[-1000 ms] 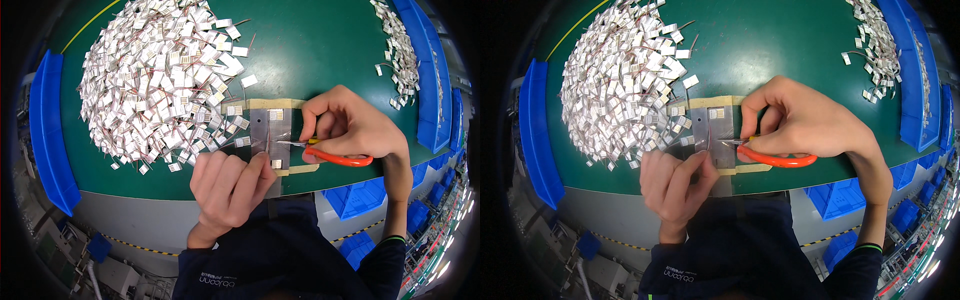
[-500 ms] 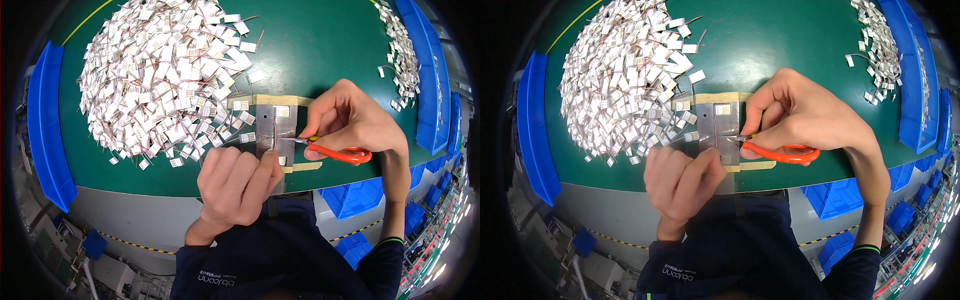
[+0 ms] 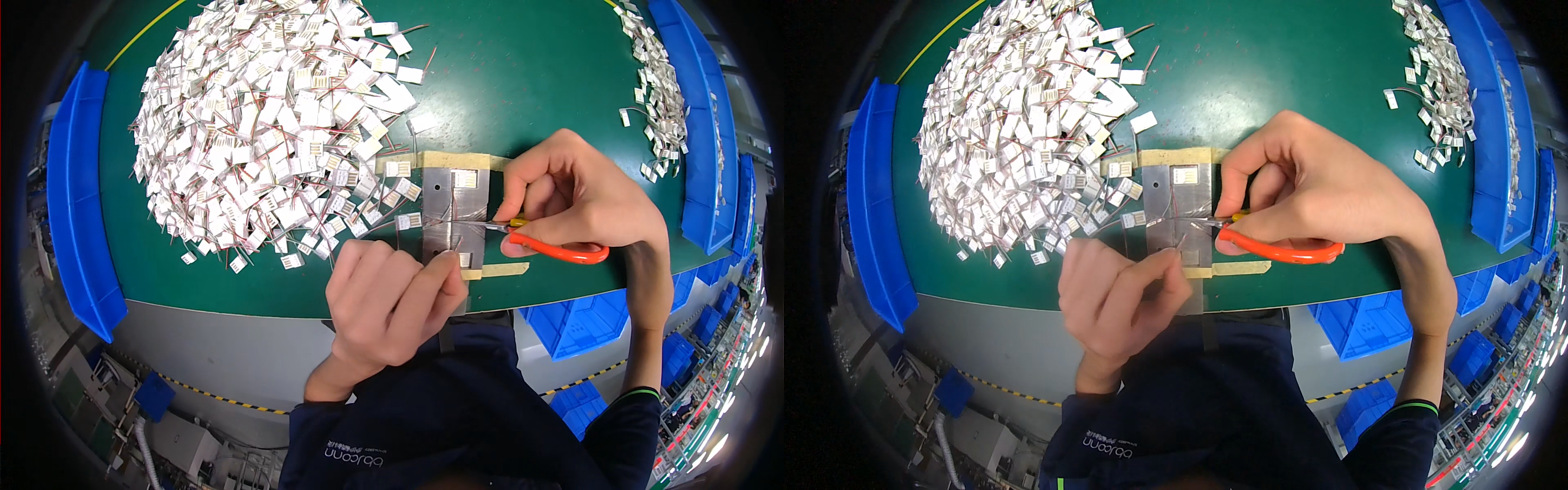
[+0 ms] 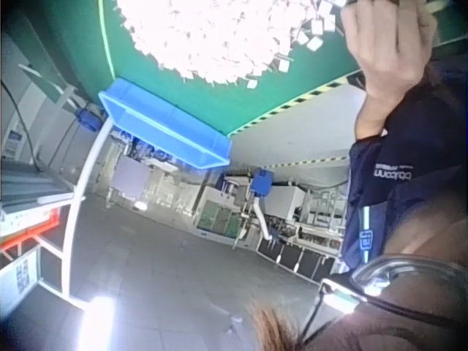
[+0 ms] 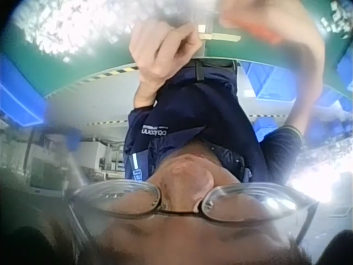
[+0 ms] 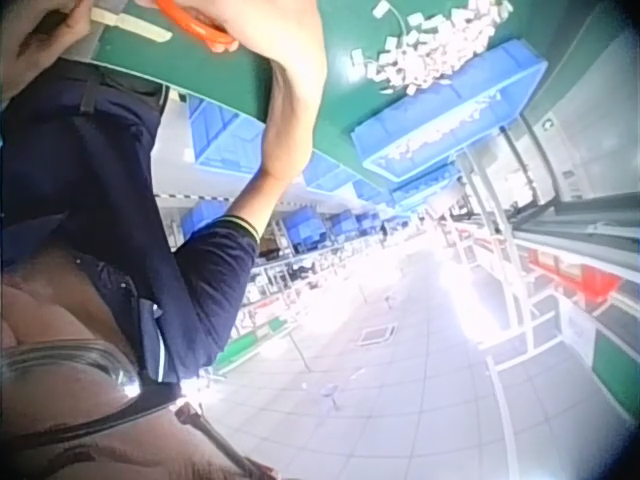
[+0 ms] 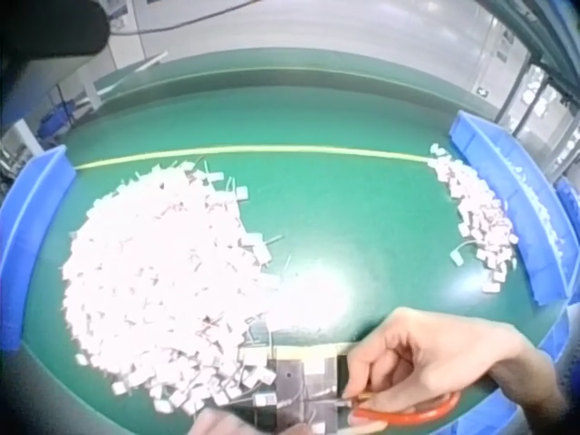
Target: The person trims individual electronic components using scissors at an assembly table.
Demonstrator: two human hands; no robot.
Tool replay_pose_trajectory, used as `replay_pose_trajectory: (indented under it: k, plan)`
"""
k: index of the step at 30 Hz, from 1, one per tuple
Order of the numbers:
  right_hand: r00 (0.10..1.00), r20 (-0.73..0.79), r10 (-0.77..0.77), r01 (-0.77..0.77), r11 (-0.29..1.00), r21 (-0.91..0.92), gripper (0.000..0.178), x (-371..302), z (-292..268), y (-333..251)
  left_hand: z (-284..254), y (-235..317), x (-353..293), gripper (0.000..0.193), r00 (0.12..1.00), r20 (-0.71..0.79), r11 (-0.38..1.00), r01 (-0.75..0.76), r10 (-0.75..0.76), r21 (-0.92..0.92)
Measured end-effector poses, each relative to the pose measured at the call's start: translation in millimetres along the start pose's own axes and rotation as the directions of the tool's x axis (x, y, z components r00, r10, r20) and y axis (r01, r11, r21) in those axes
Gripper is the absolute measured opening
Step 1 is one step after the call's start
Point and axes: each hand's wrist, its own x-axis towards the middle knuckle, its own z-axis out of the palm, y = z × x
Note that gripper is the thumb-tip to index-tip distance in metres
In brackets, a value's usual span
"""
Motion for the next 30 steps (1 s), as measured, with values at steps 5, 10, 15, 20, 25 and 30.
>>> replay_pose_trajectory:
  k: [5, 10, 15, 20, 25, 30]
  plan:
    - [0.988, 0.092, -0.121, 0.112, 0.989, 0.094, 0.023, -7, -4, -2, -10, 3, 8, 0.02, 0.964, -0.087, 0.937, 0.221, -0.252, -0.27]
    - [0.892, -0.275, -0.358, 0.408, 0.9, 0.154, 0.044, -3, 30, 3, -11, 13, 12, 0.018, 0.859, -0.074, 0.695, 0.356, -0.506, -0.624]
    - [0.868, -0.287, -0.405, 0.474, 0.848, 0.238, 0.049, 1, 49, 14, 7, 25, 17, 0.018, 0.693, -0.027, 0.403, 0.387, -0.72, -0.829]
    - [0.83, -0.344, -0.439, 0.53, 0.813, 0.242, 0.044, 0, 50, 20, 11, 31, 21, 0.015, 0.659, 0.008, 0.357, 0.418, -0.752, -0.835]
    - [0.803, -0.375, -0.464, 0.562, 0.798, 0.216, 0.044, -2, 46, 21, 11, 30, 21, 0.015, 0.643, 0.09, 0.232, 0.398, -0.761, -0.888]
    - [0.775, -0.354, -0.523, 0.606, 0.774, 0.185, 0.044, -2, 45, 25, 14, 31, 24, 0.013, 0.663, 0.072, 0.215, 0.341, -0.745, -0.915]
